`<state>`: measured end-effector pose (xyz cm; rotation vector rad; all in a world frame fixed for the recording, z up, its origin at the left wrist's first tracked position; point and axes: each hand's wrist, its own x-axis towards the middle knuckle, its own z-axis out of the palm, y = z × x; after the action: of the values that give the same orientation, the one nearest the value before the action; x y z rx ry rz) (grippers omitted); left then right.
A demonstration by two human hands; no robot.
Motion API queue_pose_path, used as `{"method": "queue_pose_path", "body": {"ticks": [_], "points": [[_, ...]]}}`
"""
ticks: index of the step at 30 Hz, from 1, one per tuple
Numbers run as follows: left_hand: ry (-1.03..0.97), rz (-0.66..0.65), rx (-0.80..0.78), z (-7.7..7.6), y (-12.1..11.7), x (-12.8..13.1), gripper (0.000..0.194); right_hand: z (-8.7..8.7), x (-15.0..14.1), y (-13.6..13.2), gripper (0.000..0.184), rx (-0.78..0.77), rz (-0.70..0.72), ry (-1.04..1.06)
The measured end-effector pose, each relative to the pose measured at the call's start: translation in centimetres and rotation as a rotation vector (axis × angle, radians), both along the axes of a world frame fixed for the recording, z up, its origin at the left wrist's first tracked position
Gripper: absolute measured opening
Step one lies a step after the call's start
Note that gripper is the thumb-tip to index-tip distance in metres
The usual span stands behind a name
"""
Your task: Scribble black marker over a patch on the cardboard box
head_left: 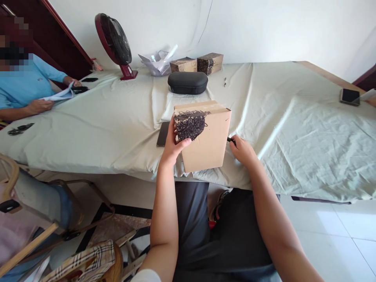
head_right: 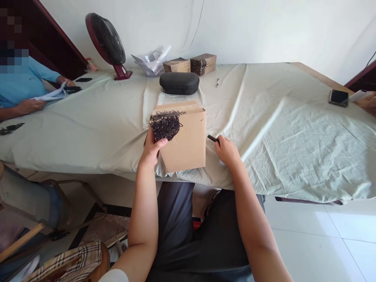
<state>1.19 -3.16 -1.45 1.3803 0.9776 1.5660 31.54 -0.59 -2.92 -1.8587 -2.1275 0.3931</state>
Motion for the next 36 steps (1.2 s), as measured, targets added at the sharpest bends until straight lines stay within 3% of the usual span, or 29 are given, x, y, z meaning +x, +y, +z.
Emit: {"method": "queue_pose_path", "body": {"ticks": [6, 13, 23, 29, 32, 36], "points": [[-0.007, -0.025, -0.013, 0.5, -0.4, 0.3, 0.119, 1.0, -0.2, -0.6, 0.034, -0.11, -0.089, -0.127], [-0.013, -0.024, -0.019, 0.8, -0.5, 0.8, 0.119, 1.7, -0.6, -1.0, 0.039, -0.168, -0.146, -0.103], [-0.019, -0.03, -0.025, 0.7, -0.4, 0.9, 0.122, 1.2, -0.7, -1.1, 0.053, -0.141, -0.111, -0.12], [-0.012, -0.023, -0.024, 0.9, -0.6, 1.0, 0.12, 3.0, 0.4, -2.4, 0.076, -0.228, -0.057, -0.211], [0.008, -0.026, -0.016, 1.0, -0.6, 1.0, 0.12, 4.5, 1.8, -3.1, 0.079, -0.298, -0.087, -0.083], [0.064, -0.037, 0.005, 1.0, -0.6, 0.9, 0.12, 6.3, 3.6, -3.8, 0.047, -0.351, -0.146, 0.377]]}}
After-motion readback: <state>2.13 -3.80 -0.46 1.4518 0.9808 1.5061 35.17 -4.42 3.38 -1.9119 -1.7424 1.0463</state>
